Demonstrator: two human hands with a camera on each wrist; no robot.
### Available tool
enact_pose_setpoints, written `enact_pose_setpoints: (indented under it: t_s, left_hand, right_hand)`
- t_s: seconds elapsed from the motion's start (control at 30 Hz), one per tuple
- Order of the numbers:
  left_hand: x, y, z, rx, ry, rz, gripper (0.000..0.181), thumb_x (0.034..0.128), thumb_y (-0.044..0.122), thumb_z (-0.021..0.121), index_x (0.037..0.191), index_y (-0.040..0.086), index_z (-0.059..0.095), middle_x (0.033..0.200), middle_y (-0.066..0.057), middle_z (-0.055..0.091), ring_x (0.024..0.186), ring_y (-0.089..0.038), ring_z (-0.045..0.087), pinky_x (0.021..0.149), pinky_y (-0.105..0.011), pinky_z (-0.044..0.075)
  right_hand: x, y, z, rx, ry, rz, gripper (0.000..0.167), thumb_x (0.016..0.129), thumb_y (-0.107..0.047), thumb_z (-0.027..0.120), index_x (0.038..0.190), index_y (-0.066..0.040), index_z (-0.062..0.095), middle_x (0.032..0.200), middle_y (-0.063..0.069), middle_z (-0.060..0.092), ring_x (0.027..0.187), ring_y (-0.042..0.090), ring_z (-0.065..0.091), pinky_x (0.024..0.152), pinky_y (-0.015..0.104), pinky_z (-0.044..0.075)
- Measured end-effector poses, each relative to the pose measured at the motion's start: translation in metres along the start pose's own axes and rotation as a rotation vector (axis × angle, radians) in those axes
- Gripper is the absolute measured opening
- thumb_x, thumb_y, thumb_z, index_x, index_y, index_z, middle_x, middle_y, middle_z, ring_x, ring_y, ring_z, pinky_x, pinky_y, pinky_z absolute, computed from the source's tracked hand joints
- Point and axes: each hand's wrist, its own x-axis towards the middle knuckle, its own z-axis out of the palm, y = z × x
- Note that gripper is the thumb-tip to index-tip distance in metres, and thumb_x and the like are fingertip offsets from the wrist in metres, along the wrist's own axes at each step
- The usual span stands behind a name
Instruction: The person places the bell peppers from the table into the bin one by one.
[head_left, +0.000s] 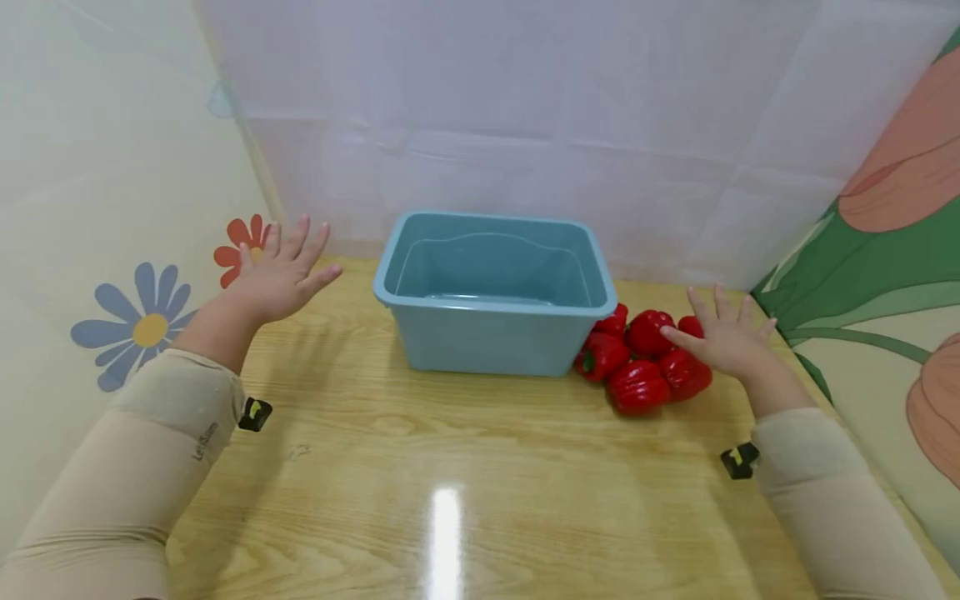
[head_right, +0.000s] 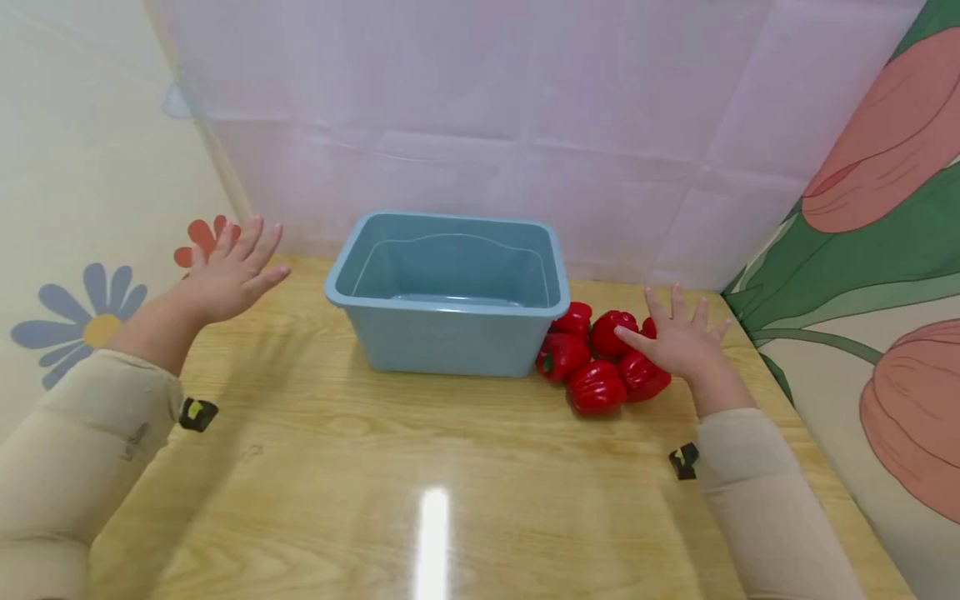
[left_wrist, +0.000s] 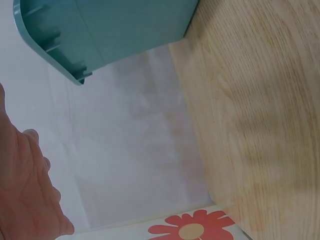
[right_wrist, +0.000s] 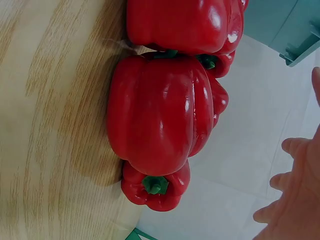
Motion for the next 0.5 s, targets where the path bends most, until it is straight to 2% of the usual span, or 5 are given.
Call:
enact_pose_setpoints:
  t_s: [0.23, 0.5]
  left_hand:
    - [0.0, 0.012, -0.002, -0.006, 0.016, 0.035, 0.073, 0.0905, 0.063, 0.018, 0.142, 0.029, -0.02, 0.145, 0.002, -0.033, 0.126, -0.027, -0.038, 0.089, -0.069, -0.022]
    - [-0.001, 0.031, 0.001, 0.0, 0.058, 0.12, 0.073, 0.0923, 0.059, 0.024, 0.144, 0.027, -0.016, 0.149, 0.001, -0.026, 0.131, -0.03, -0.031, 0.093, -0.067, -0.02]
  right_hand:
    - [-0.002, -0.003, 0.0, 0.035, -0.013, -0.001, 0.099, 0.079, -0.077, 0.03, 0.147, -0.017, -0.009, 0.144, 0.025, -0.025, 0.121, 0.056, -0.029, 0.081, 0.075, -0.019]
    - [-0.001, 0.001, 0.002, 0.037, -0.025, -0.004, 0.098, 0.08, -0.076, 0.03, 0.146, -0.015, -0.01, 0.143, 0.025, -0.028, 0.12, 0.057, -0.028, 0.082, 0.076, -0.017]
